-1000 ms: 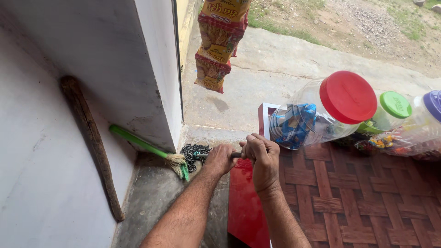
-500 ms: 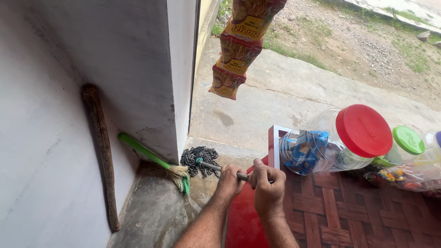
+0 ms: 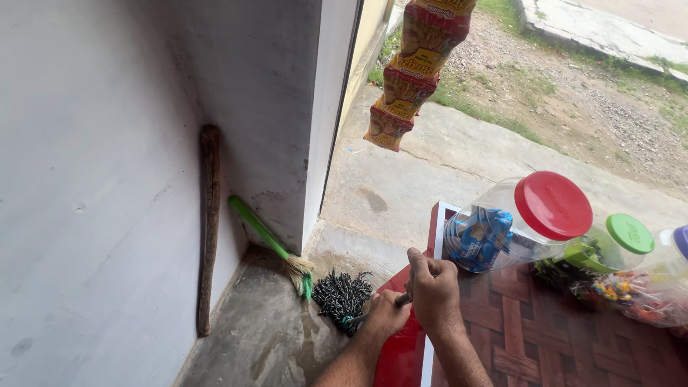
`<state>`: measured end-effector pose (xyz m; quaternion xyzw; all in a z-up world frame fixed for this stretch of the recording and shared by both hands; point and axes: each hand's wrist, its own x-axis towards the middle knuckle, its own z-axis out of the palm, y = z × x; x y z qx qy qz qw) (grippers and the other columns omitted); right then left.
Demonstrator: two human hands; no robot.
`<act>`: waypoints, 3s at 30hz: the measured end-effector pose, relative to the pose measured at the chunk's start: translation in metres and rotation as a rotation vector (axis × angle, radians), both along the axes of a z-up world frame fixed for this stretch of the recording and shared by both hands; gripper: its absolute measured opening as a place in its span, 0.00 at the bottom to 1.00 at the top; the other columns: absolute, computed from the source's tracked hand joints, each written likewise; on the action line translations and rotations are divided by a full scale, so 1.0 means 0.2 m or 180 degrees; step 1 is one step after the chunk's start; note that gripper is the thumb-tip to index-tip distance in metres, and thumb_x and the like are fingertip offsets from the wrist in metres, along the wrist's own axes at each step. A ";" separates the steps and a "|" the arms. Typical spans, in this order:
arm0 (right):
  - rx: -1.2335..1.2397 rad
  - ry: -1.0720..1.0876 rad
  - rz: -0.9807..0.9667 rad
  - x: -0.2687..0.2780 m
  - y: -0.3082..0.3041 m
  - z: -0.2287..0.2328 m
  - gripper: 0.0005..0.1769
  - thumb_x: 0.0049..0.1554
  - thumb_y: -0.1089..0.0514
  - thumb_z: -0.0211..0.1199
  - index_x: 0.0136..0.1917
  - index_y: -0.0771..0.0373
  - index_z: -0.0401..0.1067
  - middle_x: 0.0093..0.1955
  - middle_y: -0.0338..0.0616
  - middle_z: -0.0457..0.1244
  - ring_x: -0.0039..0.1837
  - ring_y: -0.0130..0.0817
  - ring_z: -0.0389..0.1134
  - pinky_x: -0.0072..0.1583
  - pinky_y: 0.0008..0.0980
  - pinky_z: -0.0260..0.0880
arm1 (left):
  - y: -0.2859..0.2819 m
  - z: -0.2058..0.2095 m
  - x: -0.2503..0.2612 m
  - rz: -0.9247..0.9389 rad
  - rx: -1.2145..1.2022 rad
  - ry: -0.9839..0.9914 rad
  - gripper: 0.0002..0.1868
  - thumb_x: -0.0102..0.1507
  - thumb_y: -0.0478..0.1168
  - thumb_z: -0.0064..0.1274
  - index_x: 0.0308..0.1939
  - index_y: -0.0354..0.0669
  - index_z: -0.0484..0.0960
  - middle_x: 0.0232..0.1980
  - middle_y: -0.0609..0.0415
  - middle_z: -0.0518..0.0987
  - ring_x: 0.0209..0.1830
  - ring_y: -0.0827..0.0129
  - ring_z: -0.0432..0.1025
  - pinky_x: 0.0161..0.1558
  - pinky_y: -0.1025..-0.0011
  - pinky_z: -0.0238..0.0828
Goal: The person mops the concrete floor of a small shop using a string mop and a green bucket. They move the mop back and forth across the floor near the entrance and along the base of a red display counter.
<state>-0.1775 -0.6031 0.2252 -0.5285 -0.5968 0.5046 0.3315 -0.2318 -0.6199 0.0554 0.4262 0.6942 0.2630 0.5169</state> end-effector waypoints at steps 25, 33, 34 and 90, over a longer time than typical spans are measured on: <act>-0.0034 0.1476 0.1330 0.04 -0.62 -0.08 0.28 0.63 0.56 0.54 0.22 0.55 0.52 0.19 0.34 0.46 0.25 0.26 0.45 0.33 0.33 0.53 | -0.87 -0.13 0.00 0.1290 0.1645 0.2133 0.17 0.68 0.40 0.48 0.23 0.41 0.72 0.20 0.47 0.73 0.21 0.52 0.71 0.33 0.54 0.73; -0.0106 0.0936 0.2028 -0.40 -0.82 -0.06 0.27 0.62 0.54 0.54 0.22 0.58 0.55 0.20 0.34 0.47 0.25 0.25 0.46 0.31 0.32 0.48 | -1.03 -0.01 -0.30 0.2762 0.0991 0.1021 0.14 0.64 0.40 0.52 0.24 0.38 0.74 0.25 0.45 0.76 0.27 0.51 0.74 0.34 0.52 0.73; -0.0034 0.1025 0.1988 -0.45 -0.77 -0.05 0.26 0.61 0.55 0.54 0.22 0.59 0.56 0.19 0.35 0.47 0.25 0.25 0.45 0.31 0.32 0.47 | -0.99 -0.01 -0.33 0.2767 0.1030 0.1056 0.16 0.66 0.40 0.50 0.24 0.38 0.74 0.25 0.45 0.76 0.27 0.51 0.74 0.35 0.51 0.73; -0.0109 0.1205 0.1537 -0.71 -0.55 -0.19 0.19 0.62 0.59 0.51 0.30 0.65 0.58 0.28 0.36 0.52 0.36 0.25 0.54 0.41 0.31 0.56 | -0.53 -0.31 -1.28 0.0368 -0.0309 0.1795 0.13 0.56 0.49 0.55 0.25 0.44 0.84 0.34 0.55 0.87 0.39 0.61 0.83 0.44 0.58 0.82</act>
